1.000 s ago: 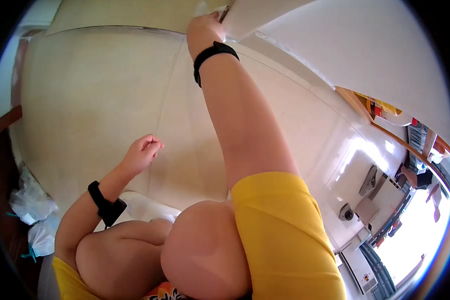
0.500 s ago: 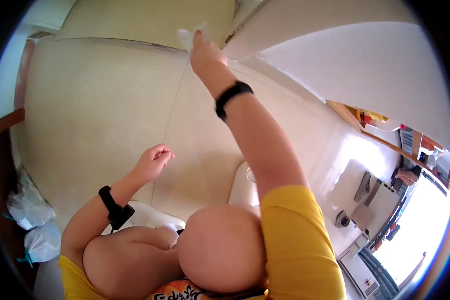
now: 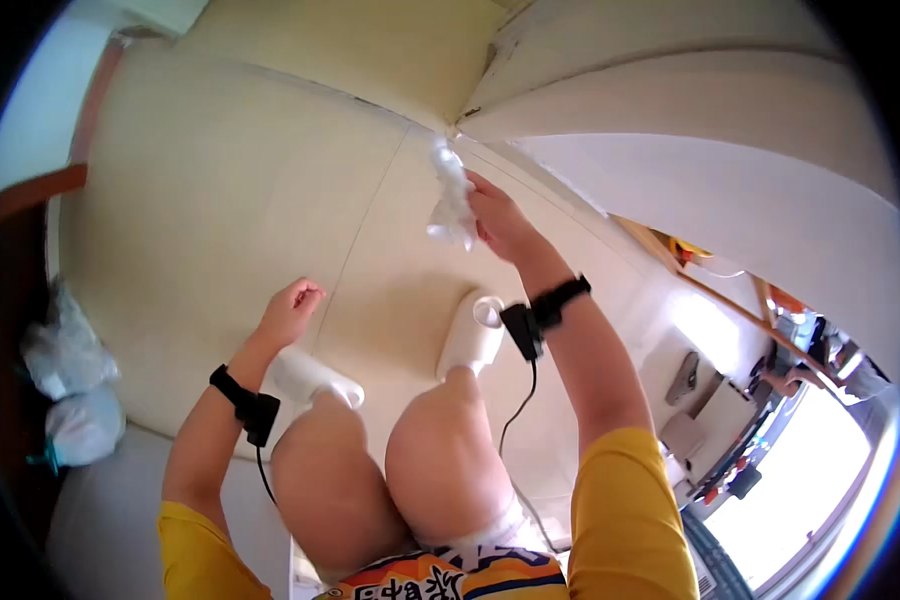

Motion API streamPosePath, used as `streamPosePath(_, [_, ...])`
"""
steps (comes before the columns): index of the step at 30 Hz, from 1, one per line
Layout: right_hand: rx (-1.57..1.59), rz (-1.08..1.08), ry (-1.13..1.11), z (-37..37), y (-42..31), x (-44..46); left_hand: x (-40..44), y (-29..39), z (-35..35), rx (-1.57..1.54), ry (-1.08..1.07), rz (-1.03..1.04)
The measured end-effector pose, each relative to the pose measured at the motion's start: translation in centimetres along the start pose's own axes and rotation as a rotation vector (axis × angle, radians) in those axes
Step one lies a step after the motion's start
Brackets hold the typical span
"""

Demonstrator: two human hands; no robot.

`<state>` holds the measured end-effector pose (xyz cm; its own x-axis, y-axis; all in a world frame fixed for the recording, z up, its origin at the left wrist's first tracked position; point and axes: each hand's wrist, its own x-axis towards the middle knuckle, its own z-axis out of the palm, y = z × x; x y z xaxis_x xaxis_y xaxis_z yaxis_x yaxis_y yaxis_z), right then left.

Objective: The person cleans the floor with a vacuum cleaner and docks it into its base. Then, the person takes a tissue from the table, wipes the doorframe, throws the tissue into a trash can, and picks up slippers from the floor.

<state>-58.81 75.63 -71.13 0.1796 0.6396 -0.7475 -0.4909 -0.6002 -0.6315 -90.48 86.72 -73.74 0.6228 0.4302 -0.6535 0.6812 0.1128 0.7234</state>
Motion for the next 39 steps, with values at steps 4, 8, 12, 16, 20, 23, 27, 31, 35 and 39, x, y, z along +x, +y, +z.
streamPosePath(4, [0.794,0.014,-0.283,4.0,-5.5,-13.6,-9.6,4.8,-3.4,-0.012,-0.017,-0.053])
streamPosePath(8, [0.953,-0.088,-0.433,7.5,-11.3,-28.1,-21.3,18.6,-3.0,-0.053,-0.163,-0.026])
streamPosePath(12, [1.017,-0.311,-0.355,11.9,-16.5,-44.3,-32.4,34.6,0.6,-0.223,-0.379,0.406])
streamPosePath(16, [1.088,-0.586,-0.25,16.3,-16.4,-57.9,-39.5,41.3,5.1,-0.037,-0.546,0.657])
streamPosePath(20, [1.23,-0.894,0.03,19.0,-11.3,-69.7,-47.6,45.8,11.2,-0.097,-0.808,0.814])
streamPosePath(23, [1.309,-1.05,0.279,20.4,-4.2,-78.1,-54.3,45.8,17.1,0.028,-1.018,0.759])
streamPosePath(27, [1.354,-1.179,0.5,19.2,6.0,-86.6,-61.7,44.4,27.7,0.255,-1.175,0.789])
streamPosePath(31, [1.438,-1.317,0.647,17.3,18.4,-94.4,-70.9,40.4,40.5,0.238,-1.408,0.751])
streamPosePath(35, [1.507,-1.334,0.745,16.6,26.5,-102.1,-74.9,35.0,50.2,0.313,-1.493,0.572])
streamPosePath(39, [1.533,-1.218,0.828,15.3,32.7,-109.4,-82.4,34.3,57.4,0.308,-1.606,0.513])
